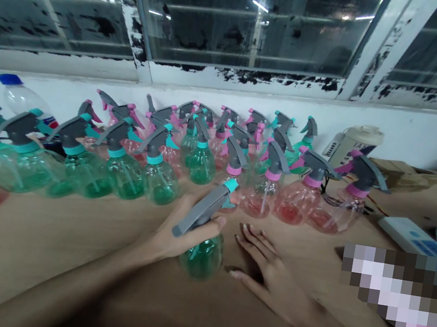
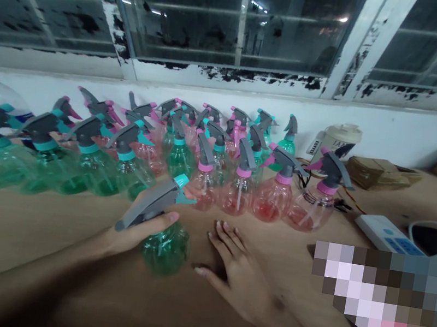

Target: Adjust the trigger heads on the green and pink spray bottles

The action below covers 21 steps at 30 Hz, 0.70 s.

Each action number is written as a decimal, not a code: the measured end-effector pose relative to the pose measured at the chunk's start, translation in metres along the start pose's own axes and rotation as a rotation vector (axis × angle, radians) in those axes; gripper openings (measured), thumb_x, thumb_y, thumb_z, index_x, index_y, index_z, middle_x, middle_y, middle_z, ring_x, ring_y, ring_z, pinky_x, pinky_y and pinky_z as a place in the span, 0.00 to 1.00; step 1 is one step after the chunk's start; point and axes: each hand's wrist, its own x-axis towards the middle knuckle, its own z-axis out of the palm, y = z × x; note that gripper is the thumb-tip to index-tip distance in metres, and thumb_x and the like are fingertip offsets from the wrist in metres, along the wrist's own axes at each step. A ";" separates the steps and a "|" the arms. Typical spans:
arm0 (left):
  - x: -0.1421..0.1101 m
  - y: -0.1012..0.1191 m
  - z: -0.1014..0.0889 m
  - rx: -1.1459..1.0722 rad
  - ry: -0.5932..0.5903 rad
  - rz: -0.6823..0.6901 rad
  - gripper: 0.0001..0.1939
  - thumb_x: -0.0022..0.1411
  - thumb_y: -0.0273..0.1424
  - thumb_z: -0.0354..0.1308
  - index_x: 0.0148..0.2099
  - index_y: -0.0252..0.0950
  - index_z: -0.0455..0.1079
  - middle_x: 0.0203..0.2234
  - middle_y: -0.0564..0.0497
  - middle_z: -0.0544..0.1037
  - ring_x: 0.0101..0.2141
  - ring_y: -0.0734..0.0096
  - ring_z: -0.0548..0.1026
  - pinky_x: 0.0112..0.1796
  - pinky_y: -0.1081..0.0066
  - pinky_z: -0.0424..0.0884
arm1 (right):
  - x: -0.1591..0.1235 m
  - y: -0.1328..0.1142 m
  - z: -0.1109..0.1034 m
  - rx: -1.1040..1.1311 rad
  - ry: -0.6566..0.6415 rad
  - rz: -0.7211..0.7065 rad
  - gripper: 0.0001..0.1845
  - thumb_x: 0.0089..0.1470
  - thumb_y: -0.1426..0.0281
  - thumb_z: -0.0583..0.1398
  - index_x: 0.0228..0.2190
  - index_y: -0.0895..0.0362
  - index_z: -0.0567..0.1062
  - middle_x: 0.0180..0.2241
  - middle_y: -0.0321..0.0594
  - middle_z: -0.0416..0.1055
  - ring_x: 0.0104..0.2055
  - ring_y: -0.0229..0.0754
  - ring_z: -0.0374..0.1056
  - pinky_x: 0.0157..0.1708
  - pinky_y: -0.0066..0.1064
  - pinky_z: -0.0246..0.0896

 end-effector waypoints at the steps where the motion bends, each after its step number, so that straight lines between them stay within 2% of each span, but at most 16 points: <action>1: 0.000 0.000 0.000 0.003 0.007 0.011 0.15 0.57 0.36 0.52 0.46 0.40 0.66 0.24 0.54 0.71 0.27 0.67 0.70 0.29 0.67 0.70 | 0.000 0.000 0.000 0.005 0.005 0.003 0.34 0.58 0.51 0.52 0.59 0.58 0.59 0.63 0.45 0.51 0.65 0.49 0.46 0.62 0.49 0.46; 5: 0.002 0.001 -0.001 0.063 0.010 0.033 0.14 0.58 0.37 0.51 0.46 0.41 0.67 0.24 0.54 0.71 0.26 0.67 0.70 0.27 0.67 0.69 | -0.001 0.001 0.002 0.026 0.036 -0.009 0.33 0.58 0.53 0.53 0.59 0.57 0.60 0.63 0.45 0.52 0.65 0.50 0.46 0.61 0.50 0.47; 12: 0.002 -0.002 -0.002 0.114 0.047 0.076 0.07 0.59 0.36 0.51 0.35 0.39 0.65 0.28 0.51 0.73 0.28 0.68 0.72 0.31 0.66 0.69 | -0.002 0.004 0.006 0.031 0.056 -0.030 0.33 0.58 0.54 0.54 0.60 0.55 0.58 0.64 0.43 0.51 0.65 0.49 0.46 0.62 0.50 0.46; 16: 0.002 -0.003 -0.003 0.131 0.016 0.107 0.08 0.60 0.36 0.52 0.39 0.40 0.67 0.28 0.52 0.73 0.28 0.67 0.72 0.31 0.66 0.69 | -0.002 0.003 0.005 0.023 0.056 -0.026 0.33 0.58 0.54 0.54 0.60 0.56 0.59 0.63 0.43 0.52 0.65 0.49 0.46 0.62 0.49 0.46; 21: 0.000 0.000 -0.002 0.125 0.016 0.075 0.12 0.62 0.37 0.51 0.46 0.40 0.69 0.27 0.53 0.72 0.26 0.68 0.70 0.29 0.66 0.68 | -0.002 0.003 0.003 0.003 0.034 -0.021 0.34 0.58 0.53 0.53 0.60 0.56 0.58 0.64 0.43 0.51 0.65 0.48 0.45 0.62 0.49 0.46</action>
